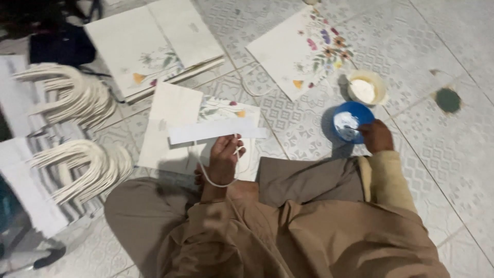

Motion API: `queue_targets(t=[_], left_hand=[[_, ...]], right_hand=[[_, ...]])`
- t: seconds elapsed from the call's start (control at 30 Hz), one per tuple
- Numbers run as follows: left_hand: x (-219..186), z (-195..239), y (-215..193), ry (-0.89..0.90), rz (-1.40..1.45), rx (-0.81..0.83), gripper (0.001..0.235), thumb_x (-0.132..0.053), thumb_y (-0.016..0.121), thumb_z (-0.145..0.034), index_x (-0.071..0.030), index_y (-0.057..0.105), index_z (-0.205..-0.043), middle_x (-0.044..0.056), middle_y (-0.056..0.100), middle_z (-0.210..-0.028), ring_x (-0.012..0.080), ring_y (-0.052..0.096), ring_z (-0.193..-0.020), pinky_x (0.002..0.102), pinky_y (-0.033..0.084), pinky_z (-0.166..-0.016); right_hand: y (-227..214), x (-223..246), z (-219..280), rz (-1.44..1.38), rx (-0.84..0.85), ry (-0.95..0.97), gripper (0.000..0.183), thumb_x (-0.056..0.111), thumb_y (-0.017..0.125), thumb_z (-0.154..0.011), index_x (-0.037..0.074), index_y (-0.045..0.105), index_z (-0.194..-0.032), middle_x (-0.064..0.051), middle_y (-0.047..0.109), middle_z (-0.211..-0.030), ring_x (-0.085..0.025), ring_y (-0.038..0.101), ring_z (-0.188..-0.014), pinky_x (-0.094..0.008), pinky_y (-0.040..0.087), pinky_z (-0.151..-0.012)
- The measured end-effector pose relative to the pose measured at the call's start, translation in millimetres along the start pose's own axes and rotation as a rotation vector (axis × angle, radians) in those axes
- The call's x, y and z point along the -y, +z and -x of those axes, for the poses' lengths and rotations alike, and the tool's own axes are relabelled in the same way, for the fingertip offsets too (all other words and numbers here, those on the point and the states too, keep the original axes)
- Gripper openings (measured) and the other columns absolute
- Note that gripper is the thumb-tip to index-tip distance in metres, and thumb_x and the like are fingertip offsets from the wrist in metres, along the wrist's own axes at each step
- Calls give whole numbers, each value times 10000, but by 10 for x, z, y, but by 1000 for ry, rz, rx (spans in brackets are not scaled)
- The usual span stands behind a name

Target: The person sits on the floor and assembles paper gift bags by applying glue to a white paper strip and attaching it to the inside of a floral-patterned bag to secure the handles. They repeat this process for multiple bags, stacking the finished items.

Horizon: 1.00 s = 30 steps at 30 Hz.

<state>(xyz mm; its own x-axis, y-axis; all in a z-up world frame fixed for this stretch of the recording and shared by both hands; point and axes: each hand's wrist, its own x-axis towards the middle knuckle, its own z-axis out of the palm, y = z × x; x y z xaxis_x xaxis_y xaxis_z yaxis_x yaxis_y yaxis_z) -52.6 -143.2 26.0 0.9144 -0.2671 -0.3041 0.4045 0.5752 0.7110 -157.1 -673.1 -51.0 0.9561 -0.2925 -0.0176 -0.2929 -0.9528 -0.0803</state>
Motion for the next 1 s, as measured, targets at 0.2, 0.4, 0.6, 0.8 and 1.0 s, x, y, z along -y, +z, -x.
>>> queue_targets(t=[0.2,0.4,0.6,0.8,1.0], left_hand=[[-246,287,263,84,124,-50,351,-116,662,-910,124,520,-1123,342,646,-1157,462,695,-1074,528,600,-964],[-81,344,260,259,118,14,176,71,569,-970,78,505,-1134,277,655,-1137,455,678,-1106,579,537,-994],[-95,427,192,320,37,71,216,48,602,-961,137,636,-1156,248,698,-1141,329,669,-1079,524,539,-1008],[-461,551,286,389,-137,59,157,-2,592,-993,69,718,-1054,238,747,-1039,249,708,-1000,426,593,-917],[-382,494,212,386,162,125,254,22,590,-985,130,639,-1210,284,687,-1202,353,629,-1213,493,482,-1074]], right_hand=[[-1526,1966,569,-778,-239,-108,196,104,689,-1056,117,762,-1237,-49,654,-1057,-171,603,-1030,-294,458,-929],[-1556,3773,903,-1136,-243,-162,191,16,758,-956,81,812,-1127,-89,644,-844,-132,602,-782,-314,570,-764],[-1343,4224,936,-886,-433,-304,277,-43,775,-905,148,835,-1097,-76,688,-851,-176,645,-667,-292,516,-585],[-1473,4650,1032,-722,-518,-498,264,-89,694,-927,90,825,-1070,-144,676,-850,-330,695,-712,-378,561,-604],[-1316,4267,862,-766,-660,-342,341,-133,710,-952,87,816,-1190,-103,648,-892,-204,627,-715,-300,536,-617]])
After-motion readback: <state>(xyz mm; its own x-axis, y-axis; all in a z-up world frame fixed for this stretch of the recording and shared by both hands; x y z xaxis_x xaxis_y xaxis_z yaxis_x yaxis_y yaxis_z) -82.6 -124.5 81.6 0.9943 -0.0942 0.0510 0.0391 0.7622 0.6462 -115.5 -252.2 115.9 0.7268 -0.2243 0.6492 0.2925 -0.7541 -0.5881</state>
